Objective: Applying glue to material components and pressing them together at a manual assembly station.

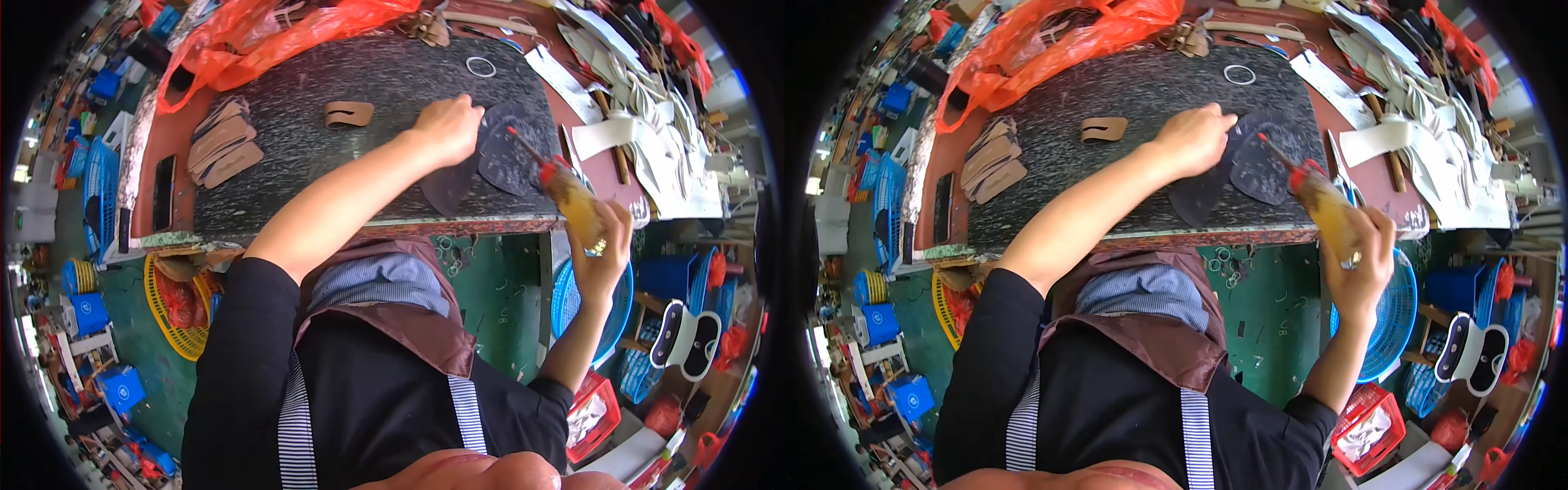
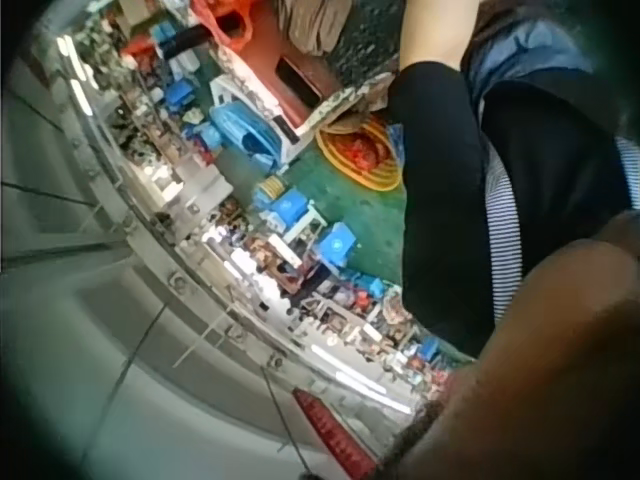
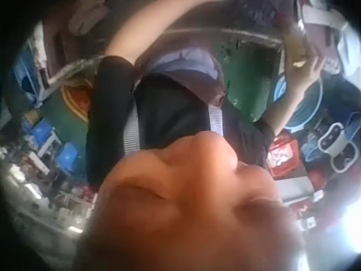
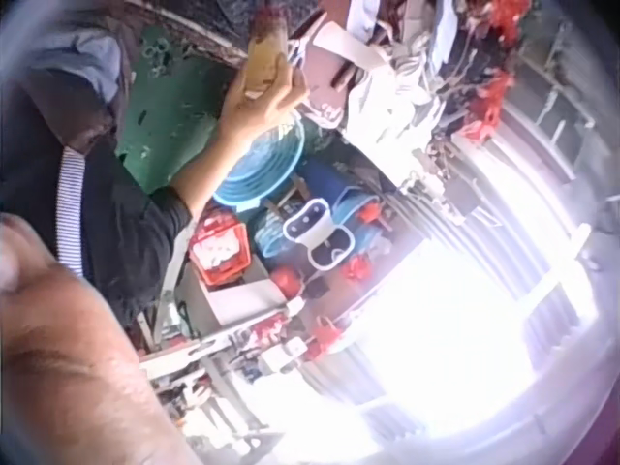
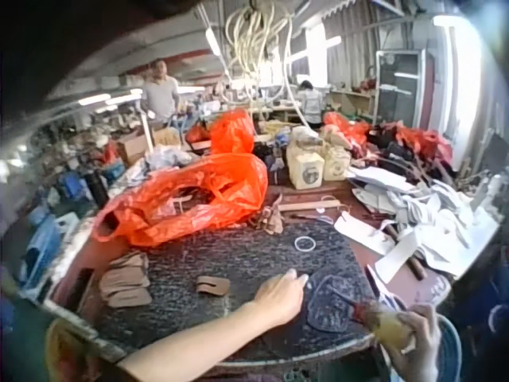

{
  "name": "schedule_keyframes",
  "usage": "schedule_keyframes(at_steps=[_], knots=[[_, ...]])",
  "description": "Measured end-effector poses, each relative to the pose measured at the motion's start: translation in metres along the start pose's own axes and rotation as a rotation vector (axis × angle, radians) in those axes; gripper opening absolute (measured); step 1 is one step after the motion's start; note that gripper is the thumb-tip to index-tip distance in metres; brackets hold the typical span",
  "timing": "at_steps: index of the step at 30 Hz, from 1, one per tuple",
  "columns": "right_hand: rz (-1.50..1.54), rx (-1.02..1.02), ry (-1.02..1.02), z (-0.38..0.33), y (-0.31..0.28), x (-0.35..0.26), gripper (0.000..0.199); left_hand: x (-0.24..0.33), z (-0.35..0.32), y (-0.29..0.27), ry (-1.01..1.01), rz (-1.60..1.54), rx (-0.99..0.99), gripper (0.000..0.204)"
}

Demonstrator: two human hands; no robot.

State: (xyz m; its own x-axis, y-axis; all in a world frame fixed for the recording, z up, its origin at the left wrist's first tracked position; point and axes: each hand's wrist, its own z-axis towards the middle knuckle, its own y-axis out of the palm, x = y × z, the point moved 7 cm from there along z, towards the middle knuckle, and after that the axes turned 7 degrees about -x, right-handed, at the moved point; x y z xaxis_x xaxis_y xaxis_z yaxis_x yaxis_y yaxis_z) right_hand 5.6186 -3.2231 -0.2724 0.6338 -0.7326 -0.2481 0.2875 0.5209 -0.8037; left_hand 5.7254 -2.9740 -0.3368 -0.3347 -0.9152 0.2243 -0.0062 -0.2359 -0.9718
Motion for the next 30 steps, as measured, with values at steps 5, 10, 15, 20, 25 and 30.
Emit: schedule_keyframes(at_steps=[5,10,15,20,25,30], knots=[[0.909,0.287,0.414,-0.037,0.034,0.044,0.055,-0.082,-0.047,-0.055,-0.106,-0.09,0.069,0.043],[1.55,0.369,0.552,-0.023,0.107,0.042,0.049,-0.131,-0.081,-0.045,-0.25,-0.035,-0.117,0.039],[1.893,0.405,0.559,0.0,0.139,0.028,0.044,-0.131,-0.1,-0.054,-0.251,-0.719,-0.266,0.037],[2.103,0.302,0.417,0.028,0.149,0.019,0.04,-0.131,-0.13,-0.049,0.05,-0.939,-0.181,0.038],[2.073,0.401,0.51,0.051,0.16,-0.005,0.036,-0.155,-0.177,-0.044,0.022,-0.664,-0.03,0.04],[1.764,0.314,0.501,0.083,0.163,-0.054,0.037,-0.151,-0.223,-0.045,-0.112,-0.408,0.164,0.041]])
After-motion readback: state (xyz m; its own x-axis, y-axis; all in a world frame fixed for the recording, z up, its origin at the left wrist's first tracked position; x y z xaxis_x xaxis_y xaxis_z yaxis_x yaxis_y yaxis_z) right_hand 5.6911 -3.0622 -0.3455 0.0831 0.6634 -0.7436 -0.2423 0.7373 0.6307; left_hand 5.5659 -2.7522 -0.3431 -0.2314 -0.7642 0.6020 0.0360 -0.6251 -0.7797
